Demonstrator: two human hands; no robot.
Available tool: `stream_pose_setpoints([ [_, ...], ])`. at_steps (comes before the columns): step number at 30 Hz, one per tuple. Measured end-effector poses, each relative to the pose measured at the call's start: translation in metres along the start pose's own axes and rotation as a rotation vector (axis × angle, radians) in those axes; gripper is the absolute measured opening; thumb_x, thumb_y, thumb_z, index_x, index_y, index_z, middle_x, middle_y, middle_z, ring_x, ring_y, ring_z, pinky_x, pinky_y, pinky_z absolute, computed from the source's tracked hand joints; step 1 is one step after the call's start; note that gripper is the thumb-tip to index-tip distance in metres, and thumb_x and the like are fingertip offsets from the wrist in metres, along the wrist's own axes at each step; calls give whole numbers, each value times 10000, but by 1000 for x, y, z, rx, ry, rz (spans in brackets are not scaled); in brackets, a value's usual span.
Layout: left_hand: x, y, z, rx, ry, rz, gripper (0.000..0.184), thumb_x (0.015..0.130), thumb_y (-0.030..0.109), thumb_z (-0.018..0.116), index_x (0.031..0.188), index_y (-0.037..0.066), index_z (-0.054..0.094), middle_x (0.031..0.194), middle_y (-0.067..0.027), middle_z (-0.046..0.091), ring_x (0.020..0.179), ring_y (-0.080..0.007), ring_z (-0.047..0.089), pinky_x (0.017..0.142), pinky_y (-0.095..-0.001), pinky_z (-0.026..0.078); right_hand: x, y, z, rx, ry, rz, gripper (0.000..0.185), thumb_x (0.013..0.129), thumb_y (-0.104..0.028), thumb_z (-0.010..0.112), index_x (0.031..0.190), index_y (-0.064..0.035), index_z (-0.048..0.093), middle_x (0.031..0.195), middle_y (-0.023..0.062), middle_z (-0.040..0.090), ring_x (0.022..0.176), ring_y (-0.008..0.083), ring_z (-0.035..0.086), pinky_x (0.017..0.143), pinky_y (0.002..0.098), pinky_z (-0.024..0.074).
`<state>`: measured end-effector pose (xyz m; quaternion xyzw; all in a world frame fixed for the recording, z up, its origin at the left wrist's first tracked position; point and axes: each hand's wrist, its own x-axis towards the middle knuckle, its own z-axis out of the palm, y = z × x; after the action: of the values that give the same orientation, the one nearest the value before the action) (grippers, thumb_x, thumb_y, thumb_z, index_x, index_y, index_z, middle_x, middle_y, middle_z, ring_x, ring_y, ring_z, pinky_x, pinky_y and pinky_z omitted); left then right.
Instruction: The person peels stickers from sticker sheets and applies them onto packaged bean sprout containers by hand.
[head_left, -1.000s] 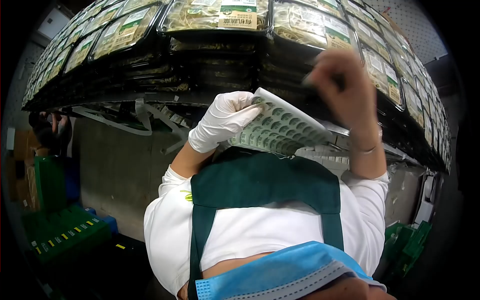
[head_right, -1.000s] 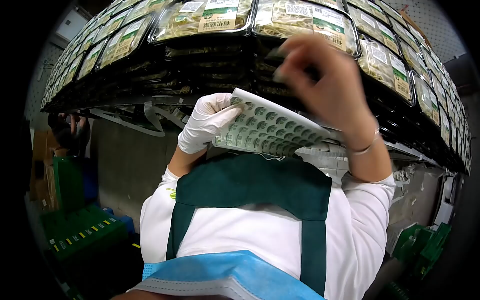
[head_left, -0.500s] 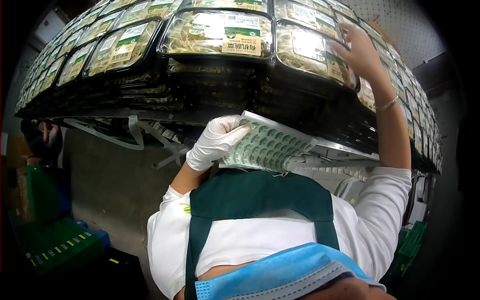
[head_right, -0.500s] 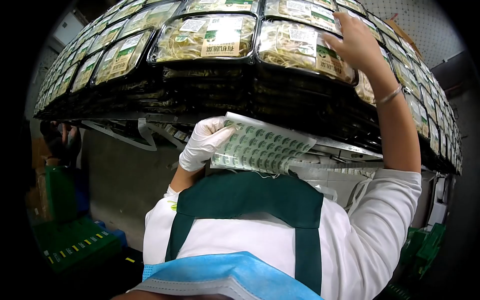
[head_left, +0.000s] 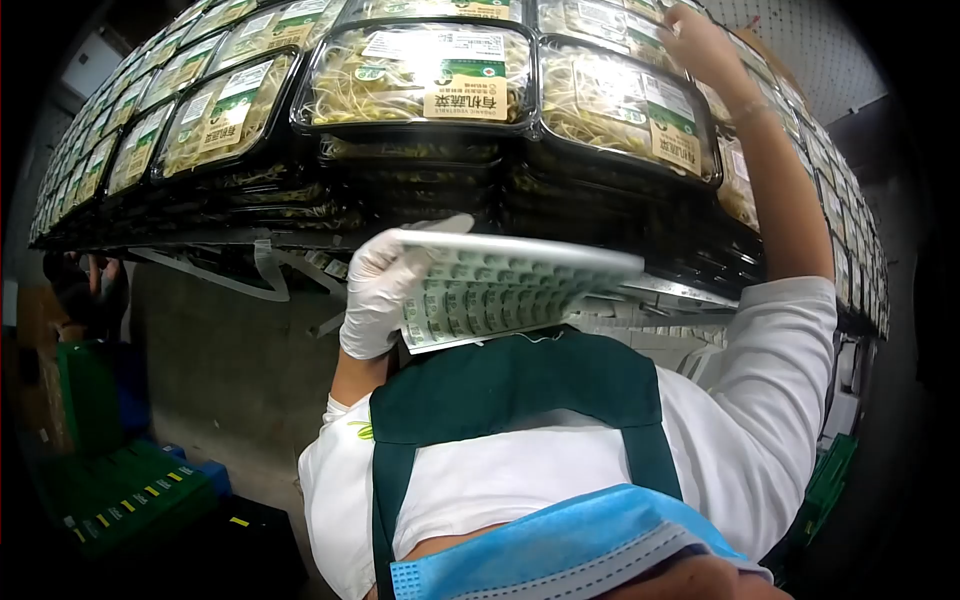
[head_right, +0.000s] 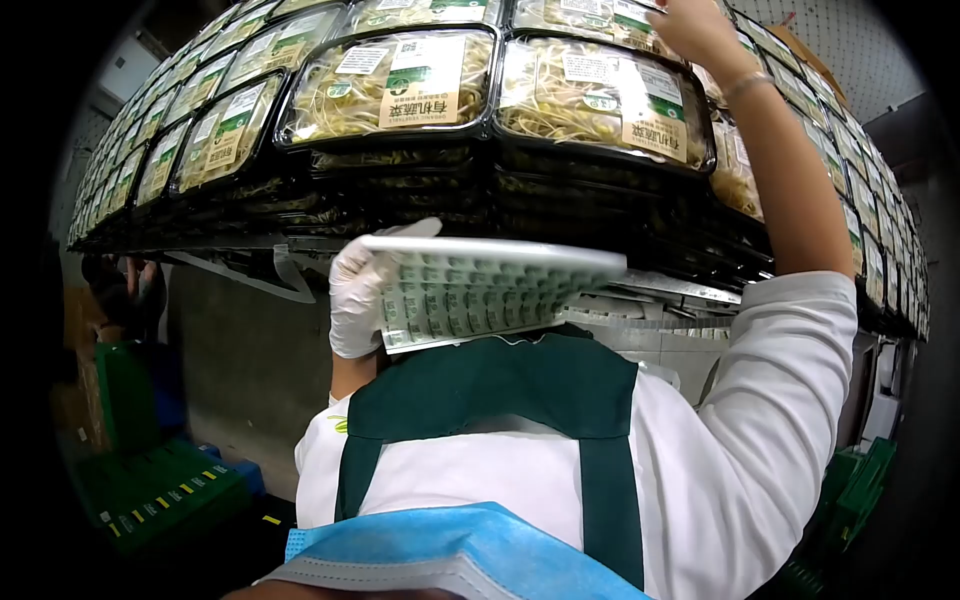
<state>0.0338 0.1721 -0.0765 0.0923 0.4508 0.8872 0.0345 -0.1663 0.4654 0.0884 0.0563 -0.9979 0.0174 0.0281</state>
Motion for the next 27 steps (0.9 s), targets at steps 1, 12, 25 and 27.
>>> stream_pose_setpoints([
  [1,-1,2,-2,-15,54,17,149,797,64,535,913,-18,579,972,-187,582,841,-190,594,742,-291,486,-8,24,22,201,377,-159,337,816,-338,492,923,-23,541,724,74,546,627,143,489,601,272,407],
  [12,-6,-1,10,6,177,215,137,790,40,542,923,24,568,929,-123,607,797,-130,586,710,-237,473,-215,-44,104,791,390,-321,375,704,-7,641,1058,-25,519,687,34,523,551,87,482,539,190,414],
  [25,-29,3,-11,101,115,179,147,734,-29,566,864,33,594,889,-140,612,808,-178,594,731,-290,485,-222,-52,119,1609,67,-83,134,758,8,565,888,26,537,751,46,597,668,58,544,587,159,412],
  [27,-33,5,-14,124,121,252,77,748,3,589,815,31,617,801,-87,632,707,-110,590,651,-221,472,-223,-53,119,1606,89,-113,55,764,-5,566,810,7,538,673,5,569,574,26,497,521,142,377],
])
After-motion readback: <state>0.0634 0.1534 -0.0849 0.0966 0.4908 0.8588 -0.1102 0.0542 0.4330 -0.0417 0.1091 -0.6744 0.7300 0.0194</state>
